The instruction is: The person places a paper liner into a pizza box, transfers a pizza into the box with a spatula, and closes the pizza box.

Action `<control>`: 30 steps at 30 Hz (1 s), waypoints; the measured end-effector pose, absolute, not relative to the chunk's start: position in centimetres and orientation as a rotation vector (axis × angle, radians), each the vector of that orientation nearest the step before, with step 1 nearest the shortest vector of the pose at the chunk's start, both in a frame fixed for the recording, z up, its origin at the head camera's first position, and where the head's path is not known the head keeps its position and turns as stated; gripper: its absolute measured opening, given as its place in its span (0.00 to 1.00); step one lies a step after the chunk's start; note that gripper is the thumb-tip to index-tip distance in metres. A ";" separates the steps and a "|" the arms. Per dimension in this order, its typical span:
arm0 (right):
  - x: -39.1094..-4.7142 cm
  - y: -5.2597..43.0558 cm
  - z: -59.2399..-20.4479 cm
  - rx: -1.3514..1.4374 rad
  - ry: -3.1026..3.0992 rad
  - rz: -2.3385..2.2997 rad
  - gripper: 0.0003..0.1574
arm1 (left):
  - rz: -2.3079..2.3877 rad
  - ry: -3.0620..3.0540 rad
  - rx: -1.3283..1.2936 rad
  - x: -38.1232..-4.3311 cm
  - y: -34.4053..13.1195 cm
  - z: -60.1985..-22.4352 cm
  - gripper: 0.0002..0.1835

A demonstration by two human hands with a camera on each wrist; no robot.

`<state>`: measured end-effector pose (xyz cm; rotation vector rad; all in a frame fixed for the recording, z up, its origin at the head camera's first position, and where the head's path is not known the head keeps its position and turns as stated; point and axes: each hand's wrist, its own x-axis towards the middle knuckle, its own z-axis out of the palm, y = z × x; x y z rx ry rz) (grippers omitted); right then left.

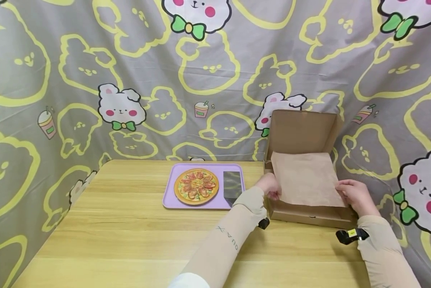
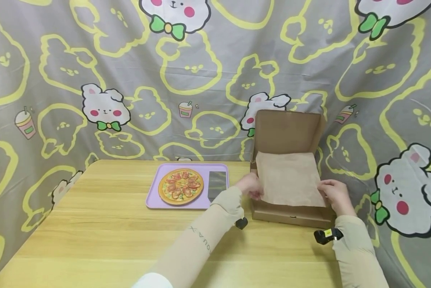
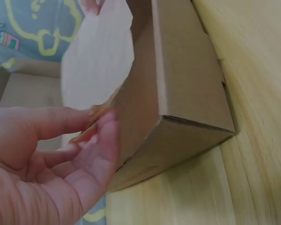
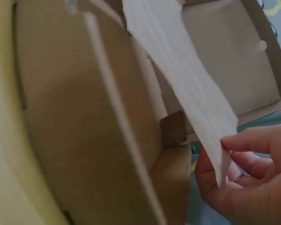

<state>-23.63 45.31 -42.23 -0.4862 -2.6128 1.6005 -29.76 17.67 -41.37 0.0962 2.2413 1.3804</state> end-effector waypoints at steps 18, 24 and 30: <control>-23.4 43.6 -42.8 -0.416 -2.903 0.912 0.18 | 1.261 2.065 0.136 -29.0 16.9 -40.8 0.06; -23.8 43.0 -42.9 -0.386 -2.926 0.724 0.21 | 1.264 2.121 0.176 -28.5 16.9 -40.3 0.05; -23.9 42.8 -43.1 -0.380 -2.939 0.647 0.19 | 1.185 2.269 0.228 -28.5 17.3 -39.5 0.07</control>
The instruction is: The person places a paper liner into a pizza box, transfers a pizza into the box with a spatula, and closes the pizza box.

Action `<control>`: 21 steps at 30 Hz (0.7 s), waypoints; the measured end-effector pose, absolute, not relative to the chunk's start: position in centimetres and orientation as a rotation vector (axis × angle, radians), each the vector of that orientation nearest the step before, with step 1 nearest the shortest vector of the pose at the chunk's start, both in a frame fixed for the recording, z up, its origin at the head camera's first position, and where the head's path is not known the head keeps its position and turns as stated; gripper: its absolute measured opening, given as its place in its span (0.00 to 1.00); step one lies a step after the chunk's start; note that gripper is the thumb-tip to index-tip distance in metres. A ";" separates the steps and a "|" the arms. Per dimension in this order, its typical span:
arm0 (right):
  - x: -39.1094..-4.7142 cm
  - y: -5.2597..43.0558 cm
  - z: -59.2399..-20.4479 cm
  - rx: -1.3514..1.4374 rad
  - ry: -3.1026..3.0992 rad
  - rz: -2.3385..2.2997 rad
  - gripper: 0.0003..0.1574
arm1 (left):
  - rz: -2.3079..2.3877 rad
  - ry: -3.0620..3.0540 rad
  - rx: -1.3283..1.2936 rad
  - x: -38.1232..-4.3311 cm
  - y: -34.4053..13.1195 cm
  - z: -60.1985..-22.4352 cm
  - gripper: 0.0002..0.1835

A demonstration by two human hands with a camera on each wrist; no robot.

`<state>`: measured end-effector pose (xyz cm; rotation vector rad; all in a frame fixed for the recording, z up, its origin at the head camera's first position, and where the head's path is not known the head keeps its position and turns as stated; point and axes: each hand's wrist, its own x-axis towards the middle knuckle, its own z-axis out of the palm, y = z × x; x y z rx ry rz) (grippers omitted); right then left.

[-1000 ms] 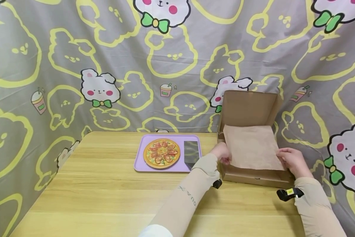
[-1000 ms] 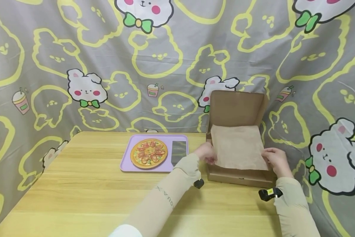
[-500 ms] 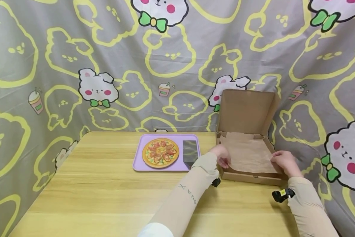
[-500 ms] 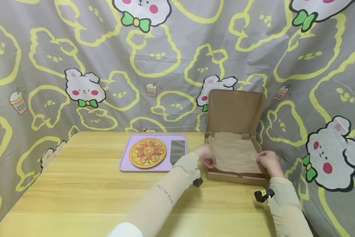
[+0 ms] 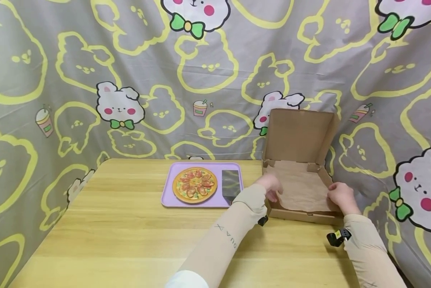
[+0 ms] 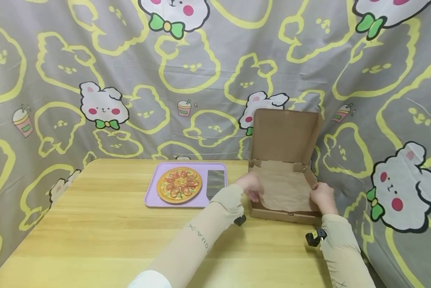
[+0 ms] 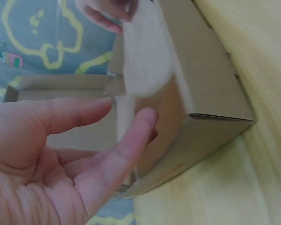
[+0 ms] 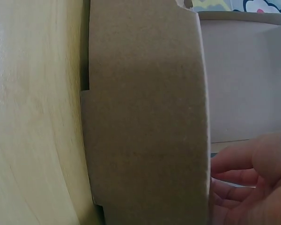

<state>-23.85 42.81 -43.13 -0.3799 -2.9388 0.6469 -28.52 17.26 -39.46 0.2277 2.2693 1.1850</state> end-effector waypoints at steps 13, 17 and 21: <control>-23.7 42.8 -42.9 -0.304 -2.856 0.556 0.18 | 1.242 2.347 0.478 -27.1 16.7 -35.5 0.14; -24.0 42.5 -42.4 -0.225 -2.810 0.545 0.17 | 1.241 2.370 0.559 -26.0 17.1 -34.2 0.17; -24.6 42.1 -41.5 -0.172 -2.801 0.602 0.17 | 1.266 2.397 0.622 -24.7 17.7 -33.3 0.17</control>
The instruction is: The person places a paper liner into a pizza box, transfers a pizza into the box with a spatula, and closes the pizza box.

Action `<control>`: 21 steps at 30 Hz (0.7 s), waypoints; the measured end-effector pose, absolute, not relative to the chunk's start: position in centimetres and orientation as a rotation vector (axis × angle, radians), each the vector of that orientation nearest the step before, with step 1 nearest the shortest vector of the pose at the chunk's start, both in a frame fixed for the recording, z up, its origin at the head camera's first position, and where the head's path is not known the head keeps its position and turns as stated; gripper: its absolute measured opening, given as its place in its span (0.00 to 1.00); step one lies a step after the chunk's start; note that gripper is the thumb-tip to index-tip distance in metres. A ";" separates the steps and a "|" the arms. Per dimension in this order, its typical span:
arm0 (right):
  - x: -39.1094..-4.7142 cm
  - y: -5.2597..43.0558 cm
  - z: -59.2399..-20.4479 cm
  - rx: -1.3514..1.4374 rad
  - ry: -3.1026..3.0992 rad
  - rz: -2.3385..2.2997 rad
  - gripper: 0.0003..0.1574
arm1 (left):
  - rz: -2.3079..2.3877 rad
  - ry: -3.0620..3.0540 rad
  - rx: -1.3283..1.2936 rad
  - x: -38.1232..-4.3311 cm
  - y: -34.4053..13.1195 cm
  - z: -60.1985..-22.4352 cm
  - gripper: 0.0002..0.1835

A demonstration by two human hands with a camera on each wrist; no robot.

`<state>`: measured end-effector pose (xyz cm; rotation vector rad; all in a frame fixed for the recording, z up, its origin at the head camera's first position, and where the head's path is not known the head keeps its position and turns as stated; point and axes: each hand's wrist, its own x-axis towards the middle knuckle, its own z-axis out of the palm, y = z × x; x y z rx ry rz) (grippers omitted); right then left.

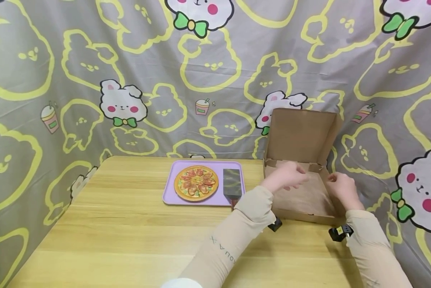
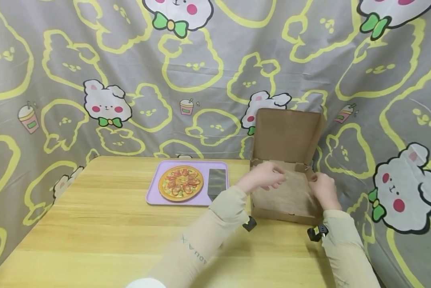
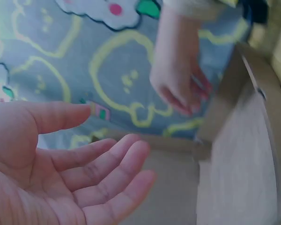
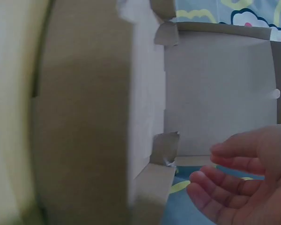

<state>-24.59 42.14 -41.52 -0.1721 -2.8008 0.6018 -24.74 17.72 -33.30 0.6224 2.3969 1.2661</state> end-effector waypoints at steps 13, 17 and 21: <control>-29.1 41.2 -39.8 0.119 -2.847 0.795 0.18 | 1.295 2.801 0.616 -24.3 19.1 -38.6 0.13; -30.7 40.9 -40.8 0.212 -2.898 0.799 0.17 | 1.369 2.759 0.593 -24.6 19.4 -41.1 0.13; -31.7 40.4 -41.9 0.324 -3.015 0.811 0.19 | 1.512 2.576 0.479 -24.8 19.5 -42.9 0.15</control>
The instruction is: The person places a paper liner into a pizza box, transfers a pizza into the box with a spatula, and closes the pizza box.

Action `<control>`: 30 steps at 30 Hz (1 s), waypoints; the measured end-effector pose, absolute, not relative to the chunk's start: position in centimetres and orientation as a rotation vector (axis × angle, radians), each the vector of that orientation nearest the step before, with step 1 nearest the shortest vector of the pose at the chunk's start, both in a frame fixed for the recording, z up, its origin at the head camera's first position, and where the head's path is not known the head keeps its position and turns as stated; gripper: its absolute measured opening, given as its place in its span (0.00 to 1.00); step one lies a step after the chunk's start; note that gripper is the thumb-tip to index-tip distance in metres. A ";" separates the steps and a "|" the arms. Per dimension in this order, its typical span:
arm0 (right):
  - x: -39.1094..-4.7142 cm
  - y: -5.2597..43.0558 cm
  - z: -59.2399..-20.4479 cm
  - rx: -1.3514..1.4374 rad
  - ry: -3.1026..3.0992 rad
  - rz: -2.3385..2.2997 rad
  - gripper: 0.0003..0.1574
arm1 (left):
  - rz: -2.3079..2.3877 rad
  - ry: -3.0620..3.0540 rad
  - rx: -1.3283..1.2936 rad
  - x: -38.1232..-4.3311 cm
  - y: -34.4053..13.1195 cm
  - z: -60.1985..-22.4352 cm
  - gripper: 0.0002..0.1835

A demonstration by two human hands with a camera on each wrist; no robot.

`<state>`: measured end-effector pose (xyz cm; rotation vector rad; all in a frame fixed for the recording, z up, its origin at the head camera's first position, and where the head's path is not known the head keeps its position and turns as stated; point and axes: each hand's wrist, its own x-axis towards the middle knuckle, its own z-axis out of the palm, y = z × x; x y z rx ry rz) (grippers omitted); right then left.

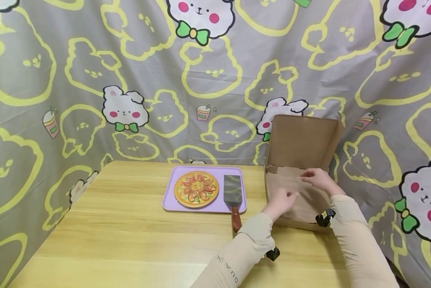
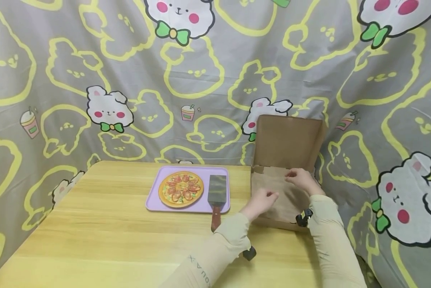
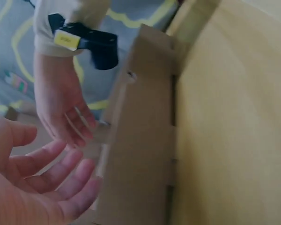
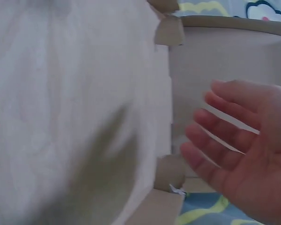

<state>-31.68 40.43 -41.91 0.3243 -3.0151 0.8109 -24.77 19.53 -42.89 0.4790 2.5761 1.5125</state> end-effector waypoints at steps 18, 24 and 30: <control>-32.9 42.0 -44.2 0.316 -3.378 0.932 0.26 | 1.427 2.390 0.248 -24.3 20.4 -44.1 0.19; -33.0 43.1 -44.6 0.283 -3.343 0.868 0.26 | 1.377 2.405 0.207 -24.1 20.4 -43.9 0.21; -32.6 42.6 -43.5 0.328 -3.316 0.851 0.30 | 1.495 2.299 0.178 -24.4 20.0 -43.7 0.21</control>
